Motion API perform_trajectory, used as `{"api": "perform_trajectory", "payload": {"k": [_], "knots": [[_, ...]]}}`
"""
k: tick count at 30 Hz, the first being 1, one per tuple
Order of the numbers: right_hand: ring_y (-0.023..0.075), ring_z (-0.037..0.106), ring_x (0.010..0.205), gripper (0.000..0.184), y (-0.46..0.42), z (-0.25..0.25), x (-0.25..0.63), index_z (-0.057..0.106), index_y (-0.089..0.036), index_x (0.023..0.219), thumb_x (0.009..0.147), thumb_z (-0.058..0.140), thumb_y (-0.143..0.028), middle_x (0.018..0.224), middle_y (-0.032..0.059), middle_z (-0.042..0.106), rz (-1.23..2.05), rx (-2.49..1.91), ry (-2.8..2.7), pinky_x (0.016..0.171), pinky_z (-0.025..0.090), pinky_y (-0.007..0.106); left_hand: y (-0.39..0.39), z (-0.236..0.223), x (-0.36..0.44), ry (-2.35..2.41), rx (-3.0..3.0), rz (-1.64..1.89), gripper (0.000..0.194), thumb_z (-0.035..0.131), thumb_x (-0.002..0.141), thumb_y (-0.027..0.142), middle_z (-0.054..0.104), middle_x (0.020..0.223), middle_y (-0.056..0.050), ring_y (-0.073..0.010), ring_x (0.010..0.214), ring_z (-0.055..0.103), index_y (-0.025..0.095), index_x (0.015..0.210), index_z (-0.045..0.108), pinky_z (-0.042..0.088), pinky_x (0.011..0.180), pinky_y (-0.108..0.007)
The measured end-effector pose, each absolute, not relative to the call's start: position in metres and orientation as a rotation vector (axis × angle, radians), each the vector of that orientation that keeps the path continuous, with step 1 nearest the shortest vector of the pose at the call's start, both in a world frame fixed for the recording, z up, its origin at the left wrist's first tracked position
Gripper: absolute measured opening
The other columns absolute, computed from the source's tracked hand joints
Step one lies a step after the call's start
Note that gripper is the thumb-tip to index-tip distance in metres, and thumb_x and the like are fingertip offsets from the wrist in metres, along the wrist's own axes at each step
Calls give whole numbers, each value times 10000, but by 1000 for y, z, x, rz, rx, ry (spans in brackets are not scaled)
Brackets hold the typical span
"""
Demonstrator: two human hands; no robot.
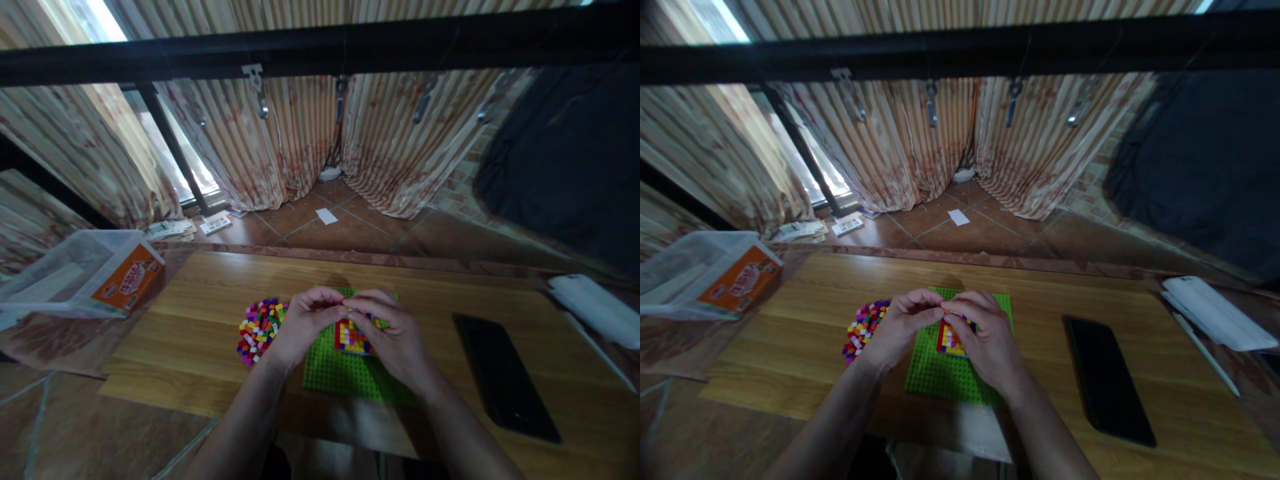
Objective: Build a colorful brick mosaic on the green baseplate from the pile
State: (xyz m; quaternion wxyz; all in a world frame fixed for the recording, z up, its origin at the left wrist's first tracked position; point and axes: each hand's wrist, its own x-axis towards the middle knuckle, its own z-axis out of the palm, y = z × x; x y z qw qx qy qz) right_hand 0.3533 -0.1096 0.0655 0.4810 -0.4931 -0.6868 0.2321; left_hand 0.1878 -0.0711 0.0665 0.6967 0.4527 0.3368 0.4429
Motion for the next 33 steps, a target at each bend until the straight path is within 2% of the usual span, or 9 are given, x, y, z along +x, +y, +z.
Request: {"api": "perform_trajectory", "payload": {"k": [5, 9, 15, 19, 25, 33], "knots": [[204, 627, 923, 195, -111, 64, 353, 753, -349, 1025, 917, 591, -335, 955, 29, 698, 535, -1227, -1706, 798, 514, 363, -73, 69, 189, 747, 1002, 979, 236, 834, 643, 286, 685, 752, 2, -98, 690, 594, 150, 799, 719, 478, 724, -243], [206, 628, 956, 179, -110, 64, 358, 761, -327, 982, 901, 604, -355, 971, 34, 685, 569, -1297, -1645, 833, 512, 356, -70, 69, 186, 829, 1123, 994, 218, 781, 701, 315, 684, 761, -9, -111, 707, 595, 148, 828, 718, 477, 724, -246], [214, 610, 1036, 117, -102, 58, 385, 772, -306, 882, 828, 678, -352, 1047, 34, 651, 630, -1353, -1454, 939, 475, 380, -48, 57, 145, 1420, 1582, 1058, 124, 615, 779, 248, 705, 764, -10, -141, 710, 609, 171, 787, 711, 462, 688, -241], [239, 604, 1095, 100, -101, 52, 393, 783, -304, 834, 771, 732, -363, 1111, 41, 659, 760, -1382, -1404, 990, 443, 427, -39, 51, 118, 1700, 1744, 922, 179, 576, 795, 278, 719, 755, -15, -152, 695, 626, 172, 814, 718, 446, 652, -234], [265, 589, 1148, 150, -100, 49, 387, 791, -300, 821, 740, 743, -418, 1211, 61, 643, 929, -1431, -1468, 1031, 398, 476, -41, 52, 116, 1697, 1810, 843, 224, 535, 819, 299, 731, 762, -18, -156, 713, 650, 171, 811, 719, 450, 663, -232], [276, 590, 1147, 166, -99, 46, 387, 788, -287, 793, 708, 749, -425, 1204, 72, 649, 929, -1459, -1437, 1028, 392, 474, -39, 52, 121, 1632, 1796, 871, 204, 528, 824, 268, 731, 777, -33, -165, 716, 658, 171, 828, 708, 468, 673, -243]]}}
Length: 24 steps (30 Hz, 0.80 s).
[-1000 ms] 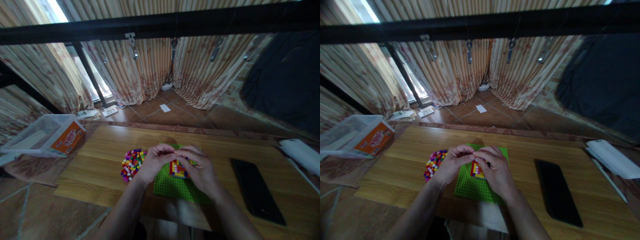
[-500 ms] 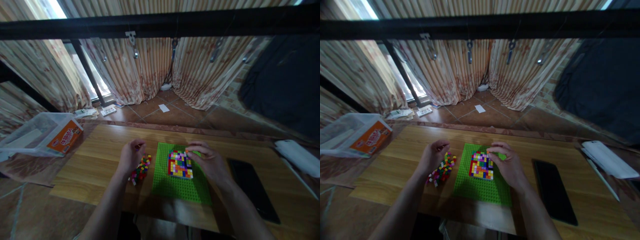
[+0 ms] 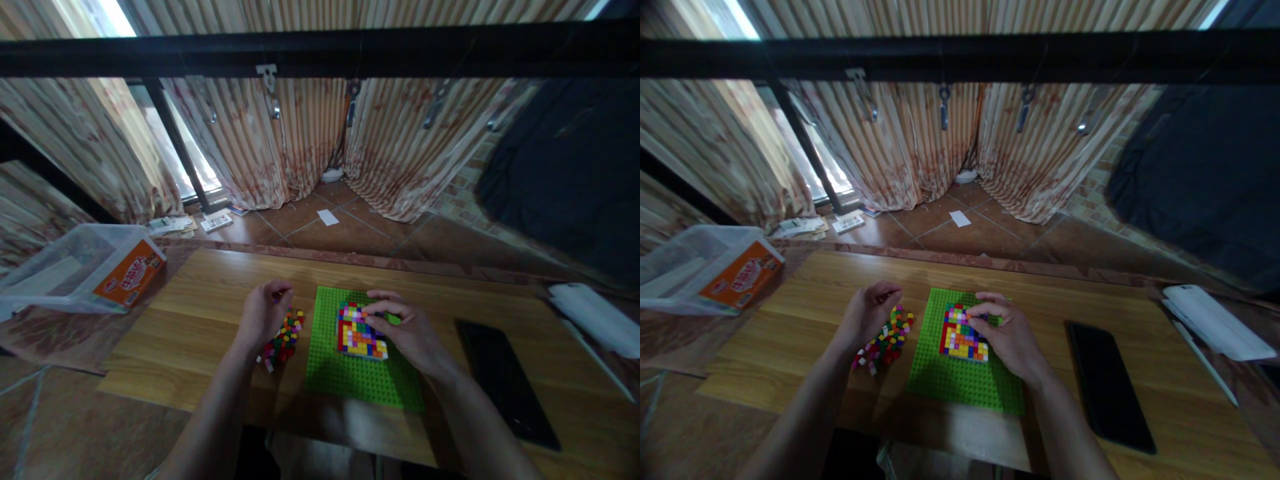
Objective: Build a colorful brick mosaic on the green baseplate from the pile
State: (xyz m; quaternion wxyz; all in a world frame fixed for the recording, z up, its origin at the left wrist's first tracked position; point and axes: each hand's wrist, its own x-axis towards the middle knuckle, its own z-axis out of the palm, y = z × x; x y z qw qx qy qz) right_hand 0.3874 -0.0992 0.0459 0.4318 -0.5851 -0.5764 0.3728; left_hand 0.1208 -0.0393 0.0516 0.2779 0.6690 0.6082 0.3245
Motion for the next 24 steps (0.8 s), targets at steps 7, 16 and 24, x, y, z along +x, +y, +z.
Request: {"api": "perform_trajectory", "payload": {"k": [7, 16, 24], "knots": [[272, 597, 1122, 166, -98, 39, 385, 776, -273, 763, 673, 770, -413, 1152, 66, 668, 983, -1439, -1349, 996, 409, 447, -39, 50, 124, 1616, 1787, 864, 198, 528, 819, 237, 723, 761, -34, -163, 712, 652, 165, 826, 713, 467, 672, -243], [224, 653, 884, 269, -100, 33, 376, 748, -242, 705, 535, 877, -405, 1040, 41, 726, 1266, -1356, -960, 762, 508, 339, -32, 50, 94, 1842, 1787, 710, 210, 553, 820, 207, 749, 828, -48, -167, 778, 663, 166, 875, 751, 468, 695, -237], [212, 663, 834, 286, -102, 30, 377, 747, -242, 718, 527, 889, -401, 983, 28, 740, 1292, -1402, -910, 724, 534, 319, -37, 55, 87, 1841, 1993, 484, 234, 595, 768, 133, 741, 938, -70, -194, 852, 656, 197, 917, 764, 480, 821, -286]]}}
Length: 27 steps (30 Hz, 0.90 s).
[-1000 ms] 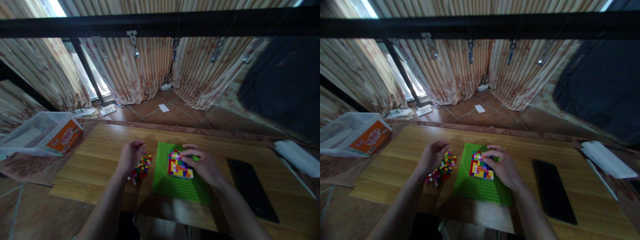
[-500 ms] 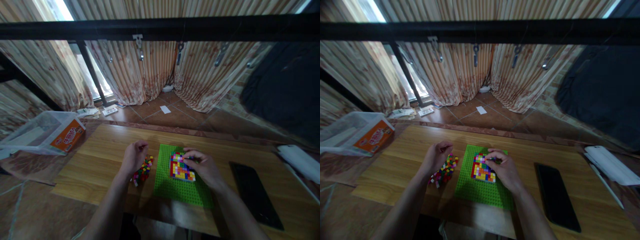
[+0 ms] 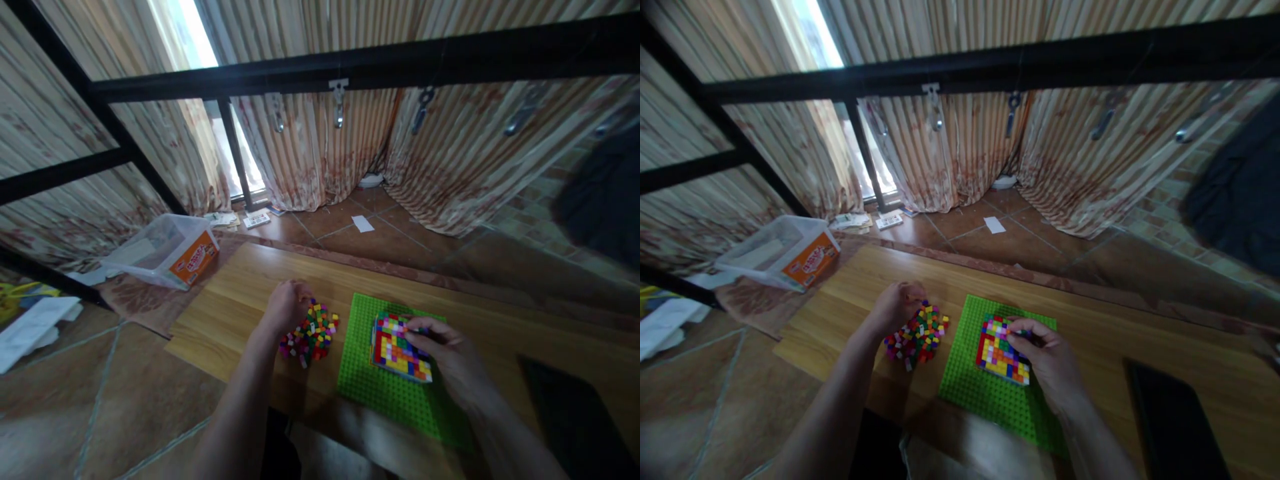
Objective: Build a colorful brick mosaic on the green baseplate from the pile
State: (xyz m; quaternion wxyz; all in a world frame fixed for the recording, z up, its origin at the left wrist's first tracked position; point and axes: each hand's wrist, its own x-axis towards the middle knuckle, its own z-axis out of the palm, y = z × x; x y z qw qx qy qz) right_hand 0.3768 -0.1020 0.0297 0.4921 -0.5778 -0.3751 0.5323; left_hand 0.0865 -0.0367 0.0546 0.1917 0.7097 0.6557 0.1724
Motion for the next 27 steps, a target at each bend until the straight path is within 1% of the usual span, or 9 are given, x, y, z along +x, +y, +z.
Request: {"api": "perform_trajectory", "payload": {"k": [3, 6, 9, 13, 17, 21, 23, 25, 27], "knots": [[225, 668, 867, 278, -102, 30, 377, 746, -239, 711, 539, 882, -411, 990, 33, 742, 1272, -1403, -941, 736, 540, 322, -38, 54, 90, 1703, 2151, 427, 286, 591, 725, 79, 739, 980, -62, -204, 946, 649, 215, 903, 769, 467, 897, -294], [237, 674, 863, 292, -102, 30, 377, 752, -240, 725, 538, 880, -424, 1022, 44, 743, 1278, -1410, -938, 722, 547, 338, -38, 52, 92, 1641, 2233, 396, 298, 592, 713, 80, 733, 1016, -57, -212, 1006, 635, 235, 891, 775, 453, 944, -313], [233, 676, 843, 302, -103, 30, 377, 758, -241, 733, 535, 880, -434, 1021, 45, 745, 1287, -1421, -942, 717, 547, 343, -39, 50, 94, 1719, 2226, 338, 293, 602, 708, 101, 717, 1061, -76, -228, 1022, 626, 227, 906, 775, 460, 945, -331], [228, 672, 842, 299, -102, 33, 376, 764, -245, 730, 535, 879, -440, 1007, 45, 747, 1254, -1416, -973, 730, 542, 347, -39, 48, 97, 1754, 2227, 294, 265, 597, 712, 114, 704, 1075, -87, -229, 1023, 622, 213, 888, 768, 466, 941, -330], [236, 664, 916, 272, -101, 38, 377, 768, -255, 721, 537, 876, -423, 985, 42, 753, 1203, -1362, -968, 832, 518, 375, -37, 46, 98, 1731, 2269, 293, 237, 571, 732, 113, 706, 1042, -96, -233, 998, 624, 194, 859, 754, 463, 939, -343], [229, 652, 958, 217, -96, 41, 381, 768, -276, 751, 584, 849, -389, 939, 26, 758, 1066, -1314, -911, 906, 477, 396, -35, 50, 95, 1674, 2297, 379, 220, 539, 754, 96, 707, 974, -98, -229, 977, 625, 163, 852, 724, 456, 936, -342], [218, 651, 940, 182, -95, 43, 383, 764, -282, 765, 619, 831, -367, 915, 16, 755, 1005, -1292, -880, 907, 471, 394, -35, 53, 96, 1678, 2229, 494, 208, 533, 779, 114, 706, 954, -94, -220, 939, 631, 153, 888, 706, 469, 897, -335], [210, 652, 909, 152, -94, 46, 383, 762, -283, 791, 665, 806, -354, 899, 12, 750, 953, -1285, -885, 887, 478, 388, -37, 55, 99, 1631, 2105, 625, 189, 535, 810, 155, 702, 895, -76, -193, 829, 634, 147, 927, 684, 485, 803, -308], [207, 653, 884, 124, -96, 51, 380, 760, -281, 817, 715, 776, -350, 896, 12, 745, 887, -1301, -946, 858, 487, 380, -41, 58, 106, 1482, 1965, 731, 165, 542, 831, 199, 688, 815, -46, -162, 732, 616, 148, 922, 669, 482, 720, -274]]}}
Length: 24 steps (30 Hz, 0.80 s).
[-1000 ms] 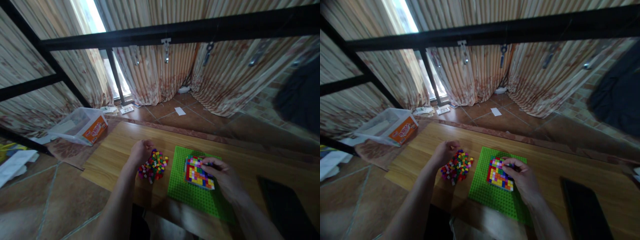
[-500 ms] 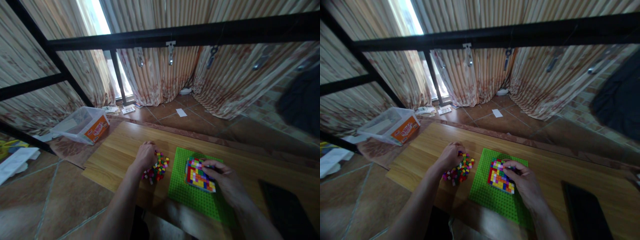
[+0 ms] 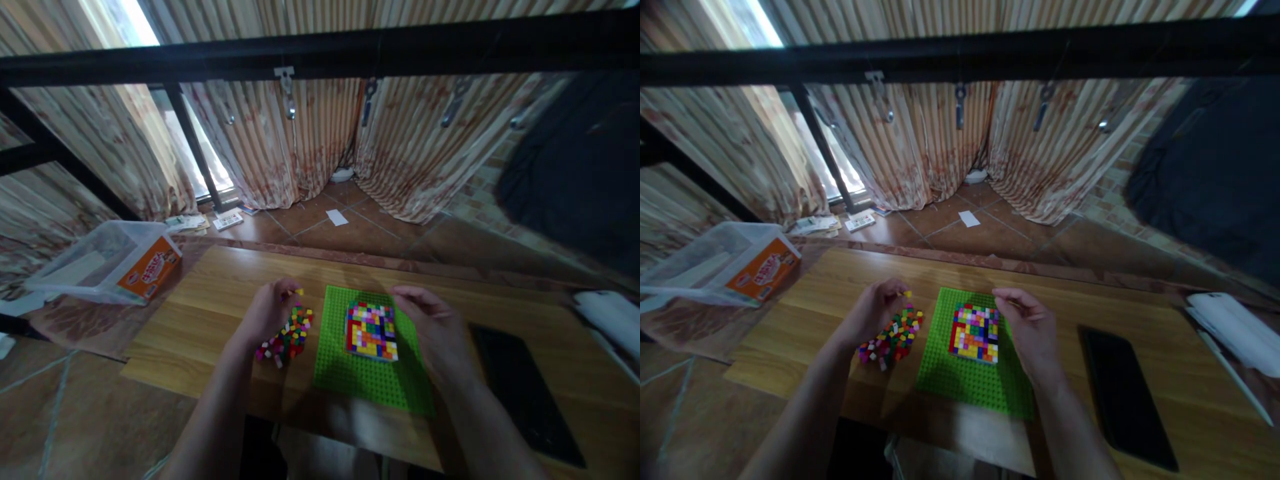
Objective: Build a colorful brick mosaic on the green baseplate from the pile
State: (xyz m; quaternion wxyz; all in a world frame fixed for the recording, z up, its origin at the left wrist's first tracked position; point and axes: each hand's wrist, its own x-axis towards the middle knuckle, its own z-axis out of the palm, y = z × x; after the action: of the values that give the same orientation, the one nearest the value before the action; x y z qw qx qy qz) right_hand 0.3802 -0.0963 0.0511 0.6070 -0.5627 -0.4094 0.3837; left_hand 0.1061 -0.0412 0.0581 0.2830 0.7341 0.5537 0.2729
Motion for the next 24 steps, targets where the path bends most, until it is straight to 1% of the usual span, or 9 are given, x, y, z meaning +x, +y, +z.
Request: {"api": "perform_trajectory", "payload": {"k": [2, 6, 10, 13, 18, 21, 22, 24], "knots": [[207, 653, 889, 109, -100, 57, 375, 760, -280, 845, 766, 739, -352, 914, 16, 740, 803, -1322, -1066, 848, 490, 371, -46, 61, 116, 1284, 1831, 798, 156, 558, 841, 240, 684, 794, -31, -147, 719, 611, 150, 905, 669, 480, 696, -253], [199, 644, 946, 134, -111, 68, 358, 755, -296, 942, 849, 672, -345, 991, 19, 715, 715, -1317, -1386, 855, 487, 349, -57, 69, 138, 1013, 1609, 822, 209, 611, 841, 314, 698, 832, -30, -137, 731, 605, 158, 946, 703, 483, 697, -248], [194, 625, 960, 177, -115, 70, 348, 733, -316, 1036, 886, 640, -324, 990, 23, 695, 661, -1227, -1640, 842, 486, 348, -62, 73, 151, 820, 1429, 819, 216, 690, 810, 326, 716, 885, -41, -140, 803, 625, 158, 945, 710, 486, 779, -260], [190, 616, 959, 189, -115, 68, 345, 724, -333, 1064, 902, 628, -319, 982, 17, 692, 628, -1190, -1725, 841, 487, 352, -64, 72, 156, 712, 1307, 798, 252, 733, 788, 331, 724, 916, -50, -145, 838, 643, 156, 966, 696, 485, 802, -265], [194, 616, 938, 178, -115, 69, 345, 742, -332, 1018, 925, 590, -338, 950, 21, 692, 638, -1199, -1728, 823, 492, 353, -68, 71, 165, 671, 1235, 781, 314, 753, 776, 347, 720, 905, -55, -151, 840, 649, 156, 1015, 684, 481, 786, -263], [214, 616, 952, 187, -115, 71, 358, 759, -327, 981, 908, 598, -388, 951, 34, 686, 690, -1272, -1663, 832, 493, 367, -69, 70, 168, 735, 1234, 806, 339, 748, 771, 388, 705, 841, -41, -145, 786, 633, 159, 1013, 686, 476, 743, -257], [222, 615, 962, 185, -115, 70, 365, 767, -322, 948, 890, 615, -411, 963, 37, 683, 683, -1321, -1602, 847, 490, 376, -68, 68, 168, 777, 1246, 827, 338, 742, 772, 400, 694, 807, -32, -136, 755, 618, 157, 1000, 689, 469, 723, -250], [238, 609, 1005, 172, -115, 67, 380, 778, -314, 874, 832, 674, -444, 1016, 34, 679, 648, -1408, -1442, 932, 462, 407, -66, 64, 167, 883, 1280, 891, 313, 735, 768, 399, 665, 749, -12, -117, 705, 581, 150, 952, 694, 446, 684, -232]]}}
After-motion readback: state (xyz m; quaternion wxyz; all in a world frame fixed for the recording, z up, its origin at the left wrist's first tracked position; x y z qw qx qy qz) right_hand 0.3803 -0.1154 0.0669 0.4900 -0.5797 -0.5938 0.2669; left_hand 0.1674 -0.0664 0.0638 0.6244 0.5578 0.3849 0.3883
